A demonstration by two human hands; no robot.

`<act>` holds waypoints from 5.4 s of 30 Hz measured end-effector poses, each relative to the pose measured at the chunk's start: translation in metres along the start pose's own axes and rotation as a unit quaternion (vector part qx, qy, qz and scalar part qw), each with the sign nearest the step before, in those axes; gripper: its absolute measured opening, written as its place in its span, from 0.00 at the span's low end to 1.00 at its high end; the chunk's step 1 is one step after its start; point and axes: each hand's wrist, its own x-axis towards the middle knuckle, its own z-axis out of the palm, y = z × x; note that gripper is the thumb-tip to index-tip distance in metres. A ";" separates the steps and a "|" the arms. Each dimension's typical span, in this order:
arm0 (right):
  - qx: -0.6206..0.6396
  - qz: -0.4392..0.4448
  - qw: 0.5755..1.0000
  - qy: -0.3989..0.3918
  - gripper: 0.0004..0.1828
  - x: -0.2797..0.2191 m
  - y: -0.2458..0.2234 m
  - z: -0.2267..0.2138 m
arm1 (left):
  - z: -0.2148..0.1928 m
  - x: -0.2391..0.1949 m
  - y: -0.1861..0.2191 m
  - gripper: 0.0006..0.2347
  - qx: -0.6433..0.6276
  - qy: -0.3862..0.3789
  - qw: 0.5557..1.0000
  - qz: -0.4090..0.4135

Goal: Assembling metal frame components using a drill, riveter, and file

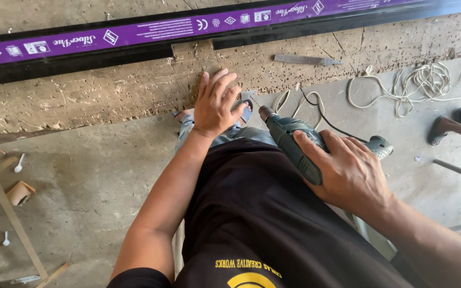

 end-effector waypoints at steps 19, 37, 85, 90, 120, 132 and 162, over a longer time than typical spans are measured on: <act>0.009 0.007 1.000 0.013 0.39 -0.008 0.013 0.012 | -0.001 0.009 0.008 0.12 0.009 0.014 1.000 0.008; 0.023 0.000 0.999 0.022 0.39 -0.006 0.011 0.014 | 0.011 0.014 0.012 0.13 0.112 0.111 0.987 0.035; -0.001 0.004 1.000 -0.008 0.40 0.006 -0.006 0.008 | 0.016 0.009 0.008 0.11 0.111 0.105 0.988 0.023; -0.002 0.006 1.000 -0.031 0.43 0.010 -0.004 0.004 | 0.019 0.008 0.008 0.12 0.106 0.106 0.989 0.018; -0.063 -0.022 0.976 -0.207 0.49 0.081 0.004 -0.032 | 0.010 0.018 0.009 0.16 0.091 0.114 0.988 -0.040; -0.090 -0.017 0.937 -0.338 0.48 0.141 0.003 -0.062 | 0.010 0.014 0.008 0.18 0.085 0.101 0.991 -0.038; -0.165 -0.118 0.931 -0.303 0.52 0.088 0.029 -0.061 | 0.033 -0.001 0.001 0.23 0.120 0.072 0.990 -0.016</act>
